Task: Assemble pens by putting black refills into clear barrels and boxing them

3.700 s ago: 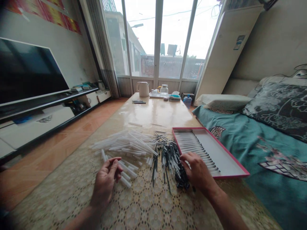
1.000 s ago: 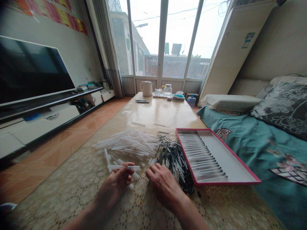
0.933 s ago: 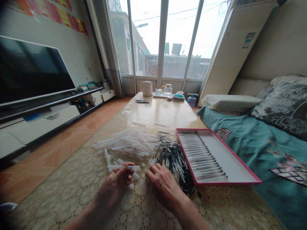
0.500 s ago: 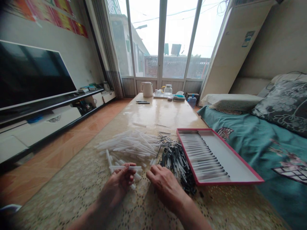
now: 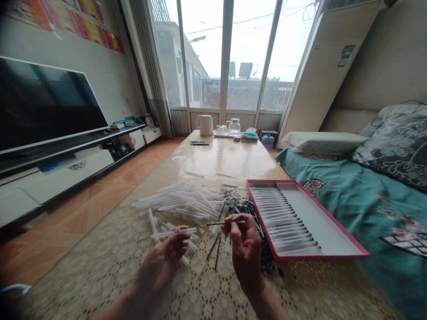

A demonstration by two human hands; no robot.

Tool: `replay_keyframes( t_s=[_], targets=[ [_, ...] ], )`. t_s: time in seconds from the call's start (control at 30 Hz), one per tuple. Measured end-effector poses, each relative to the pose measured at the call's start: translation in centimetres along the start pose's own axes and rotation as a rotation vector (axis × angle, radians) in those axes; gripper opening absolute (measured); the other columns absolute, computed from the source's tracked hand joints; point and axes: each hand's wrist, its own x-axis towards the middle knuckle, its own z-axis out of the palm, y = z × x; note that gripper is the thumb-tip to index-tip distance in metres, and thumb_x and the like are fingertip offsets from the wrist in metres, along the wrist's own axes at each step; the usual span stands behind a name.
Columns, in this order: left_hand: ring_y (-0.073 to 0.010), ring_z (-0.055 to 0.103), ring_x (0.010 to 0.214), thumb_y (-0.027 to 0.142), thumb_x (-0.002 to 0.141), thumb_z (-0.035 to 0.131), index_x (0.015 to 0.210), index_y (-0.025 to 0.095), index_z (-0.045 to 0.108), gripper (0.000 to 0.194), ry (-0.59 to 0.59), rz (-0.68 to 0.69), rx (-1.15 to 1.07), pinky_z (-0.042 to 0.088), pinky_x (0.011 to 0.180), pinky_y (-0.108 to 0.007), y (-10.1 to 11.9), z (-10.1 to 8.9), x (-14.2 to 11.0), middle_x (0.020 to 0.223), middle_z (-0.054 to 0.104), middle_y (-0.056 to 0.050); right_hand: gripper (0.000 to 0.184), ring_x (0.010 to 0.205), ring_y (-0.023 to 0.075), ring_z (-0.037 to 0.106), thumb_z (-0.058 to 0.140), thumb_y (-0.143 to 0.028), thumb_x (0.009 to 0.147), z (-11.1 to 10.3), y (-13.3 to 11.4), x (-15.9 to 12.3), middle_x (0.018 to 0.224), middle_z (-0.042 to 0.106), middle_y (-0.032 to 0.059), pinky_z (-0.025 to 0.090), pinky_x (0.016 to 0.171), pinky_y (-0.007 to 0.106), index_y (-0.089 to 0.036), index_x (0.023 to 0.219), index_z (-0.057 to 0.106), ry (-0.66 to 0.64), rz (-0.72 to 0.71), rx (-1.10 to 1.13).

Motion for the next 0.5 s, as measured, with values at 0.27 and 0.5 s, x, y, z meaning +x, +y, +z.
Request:
replay_keyframes(
  t_s=[0.27,0.5],
  targets=[
    [-0.0106,0.065,0.058,0.008,0.084,0.053,0.090,0.009,0.067,0.015,0.006,-0.024,-0.027,0.054,0.055,-0.018,-0.03,-0.12,0.16,0.072,0.071,-0.008,0.011,0.069,0.0135,0.061,0.050,-0.031,0.087,0.75,-0.64,-0.32,0.081,0.061,0.0009,0.049,0.066,0.027,-0.020,0.087,0.052,-0.054,0.056,0.107],
    [-0.0100,0.064,0.057,0.008,0.084,0.053,0.089,0.009,0.067,0.014,-0.023,-0.048,-0.043,0.054,0.054,-0.017,-0.19,-0.02,-0.07,0.071,0.070,-0.008,0.013,0.069,0.0141,0.062,0.050,-0.031,0.088,0.89,-0.08,-0.53,0.079,0.063,0.0010,0.049,0.068,0.028,-0.019,0.089,0.054,-0.135,0.077,0.109]
  ],
)
